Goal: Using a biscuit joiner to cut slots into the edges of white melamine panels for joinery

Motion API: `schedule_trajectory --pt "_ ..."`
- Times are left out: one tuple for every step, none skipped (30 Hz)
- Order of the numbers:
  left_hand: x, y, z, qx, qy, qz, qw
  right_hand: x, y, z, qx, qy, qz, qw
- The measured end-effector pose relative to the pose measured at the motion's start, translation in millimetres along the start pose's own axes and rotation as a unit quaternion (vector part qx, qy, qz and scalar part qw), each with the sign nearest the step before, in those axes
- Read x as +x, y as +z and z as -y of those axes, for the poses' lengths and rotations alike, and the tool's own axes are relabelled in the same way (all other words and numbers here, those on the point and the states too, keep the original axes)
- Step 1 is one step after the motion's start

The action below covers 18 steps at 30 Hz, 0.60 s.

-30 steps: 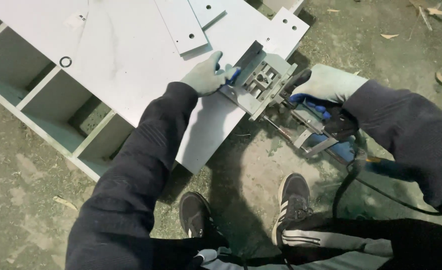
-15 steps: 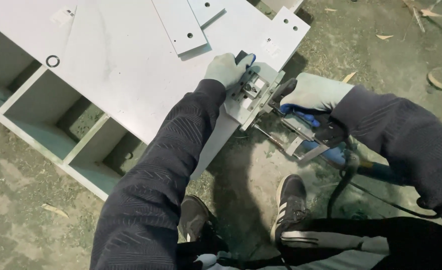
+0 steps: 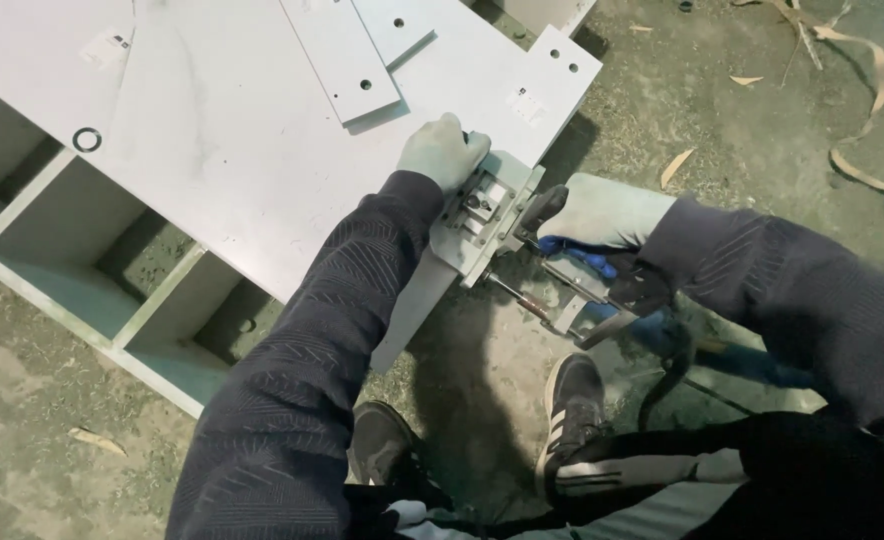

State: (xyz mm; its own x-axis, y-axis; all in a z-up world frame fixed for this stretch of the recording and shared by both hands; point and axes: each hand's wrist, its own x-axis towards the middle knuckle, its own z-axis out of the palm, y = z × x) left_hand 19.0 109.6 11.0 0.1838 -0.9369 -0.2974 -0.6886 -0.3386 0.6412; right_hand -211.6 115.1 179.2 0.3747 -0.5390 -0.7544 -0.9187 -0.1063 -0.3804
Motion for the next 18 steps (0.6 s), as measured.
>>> schedule_trajectory --pt "0 1 0 0.000 0.001 -0.001 1.000 2 2 -4 0.000 0.000 -0.002 1.000" --pt "-1 2 -1 0.014 0.009 -0.012 1.000 4 5 -8 0.005 0.002 0.001 1.000" --pt "-3 3 0 0.027 0.013 -0.023 0.999 6 8 -12 0.009 0.004 0.005 1.000" --pt "0 4 5 0.027 0.011 -0.024 0.999 2 7 -6 0.007 0.003 0.006 1.000" --pt "4 7 8 0.027 0.014 -0.020 0.999 -2 7 -1 0.012 0.006 0.012 1.000" --pt "8 10 12 0.028 0.016 -0.017 0.999 -6 7 3 0.017 0.009 0.018 1.000" --pt "17 18 17 0.028 0.016 -0.019 0.999 -9 7 5 0.016 0.008 0.017 1.000" --pt "25 25 22 0.011 0.012 -0.027 0.999 -12 7 7 0.050 0.007 0.032 0.998" --pt "31 36 31 -0.007 0.005 -0.034 0.999 -15 11 8 0.084 0.007 0.050 0.995" --pt "31 35 32 -0.007 0.003 -0.033 0.999 -10 11 7 0.084 0.007 0.052 0.995" --pt "30 35 32 0.002 0.008 -0.038 0.999 -6 11 4 0.057 0.004 0.044 0.997" --pt "29 35 31 0.011 0.013 -0.043 0.999 -4 11 1 0.031 0.001 0.036 0.999" --pt "23 31 26 0.012 0.015 -0.042 0.999 1 11 -2 0.033 0.000 0.035 0.999" --pt "16 26 20 0.033 0.020 -0.058 0.998 5 12 -6 0.024 0.006 0.030 0.999" --pt "10 20 15 0.054 0.025 -0.075 0.995 10 11 -8 0.014 0.010 0.025 1.000" --pt "12 17 12 0.055 0.025 -0.077 0.995 6 10 -4 0.014 0.008 0.024 1.000" --pt "16 15 8 0.066 0.035 -0.080 0.994 1 9 -2 0.042 0.015 0.022 0.999" --pt "19 14 4 0.077 0.046 -0.084 0.992 -4 9 1 0.069 0.023 0.019 0.997"
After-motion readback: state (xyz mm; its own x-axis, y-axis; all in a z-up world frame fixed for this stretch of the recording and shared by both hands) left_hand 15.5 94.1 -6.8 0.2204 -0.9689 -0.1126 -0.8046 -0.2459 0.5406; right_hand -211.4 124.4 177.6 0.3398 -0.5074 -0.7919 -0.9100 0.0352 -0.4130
